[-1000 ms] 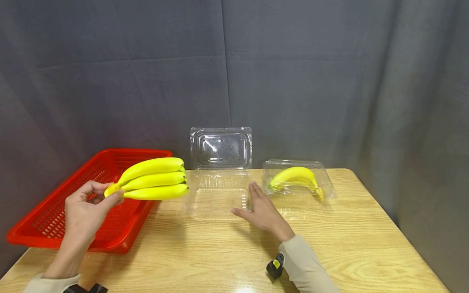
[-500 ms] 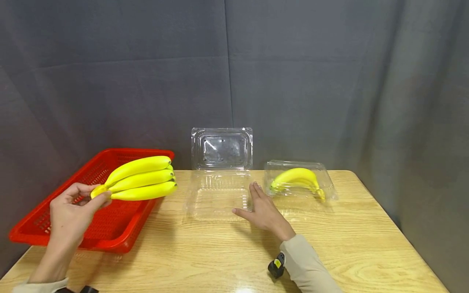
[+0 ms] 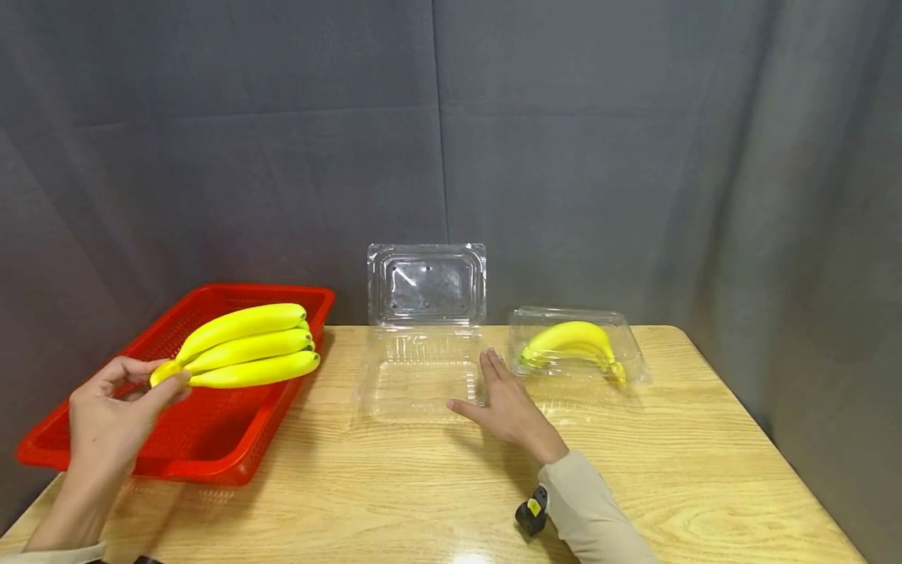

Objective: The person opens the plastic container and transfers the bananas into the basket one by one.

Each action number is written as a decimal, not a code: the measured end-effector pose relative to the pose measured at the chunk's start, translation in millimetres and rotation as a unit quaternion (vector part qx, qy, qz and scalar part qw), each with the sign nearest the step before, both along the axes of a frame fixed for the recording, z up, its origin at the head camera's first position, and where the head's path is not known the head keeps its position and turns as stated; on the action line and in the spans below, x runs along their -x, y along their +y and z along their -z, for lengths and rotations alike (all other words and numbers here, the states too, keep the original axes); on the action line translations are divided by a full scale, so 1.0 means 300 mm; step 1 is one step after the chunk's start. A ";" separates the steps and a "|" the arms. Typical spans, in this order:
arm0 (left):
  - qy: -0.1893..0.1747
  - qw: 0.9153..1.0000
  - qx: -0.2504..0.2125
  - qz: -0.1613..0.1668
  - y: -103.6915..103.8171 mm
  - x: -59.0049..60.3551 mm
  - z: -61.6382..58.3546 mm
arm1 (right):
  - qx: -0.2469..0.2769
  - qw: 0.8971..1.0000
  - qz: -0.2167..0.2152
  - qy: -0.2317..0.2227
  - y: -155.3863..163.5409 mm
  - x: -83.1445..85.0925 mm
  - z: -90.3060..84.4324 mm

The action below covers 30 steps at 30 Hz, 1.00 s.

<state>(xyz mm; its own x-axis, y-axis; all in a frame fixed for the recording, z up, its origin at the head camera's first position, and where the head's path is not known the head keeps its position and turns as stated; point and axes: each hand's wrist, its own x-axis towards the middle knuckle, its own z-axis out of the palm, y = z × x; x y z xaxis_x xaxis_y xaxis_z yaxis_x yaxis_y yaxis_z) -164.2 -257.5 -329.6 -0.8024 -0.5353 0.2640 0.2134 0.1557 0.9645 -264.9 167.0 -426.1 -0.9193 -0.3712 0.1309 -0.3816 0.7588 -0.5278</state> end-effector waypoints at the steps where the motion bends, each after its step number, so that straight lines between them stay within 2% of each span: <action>1: -0.001 1.000 -0.007 -0.003 -0.005 0.001 0.001 | 0.000 1.000 0.000 0.001 0.000 0.000 0.000; 10: 0.001 0.998 -0.063 0.017 -0.045 0.017 0.008 | 0.004 1.000 0.004 0.005 0.003 -0.004 -0.002; 14: 0.000 0.997 -0.072 0.020 -0.065 0.024 0.017 | 0.005 1.000 0.003 0.003 0.000 -0.005 -0.005; 23: 0.026 0.988 -0.144 0.042 -0.122 0.046 0.047 | 0.006 1.000 0.002 -0.002 -0.008 -0.009 -0.005; 30: 0.033 0.985 -0.166 0.043 -0.164 0.058 0.056 | 0.005 1.000 0.000 -0.001 -0.018 -0.006 -0.001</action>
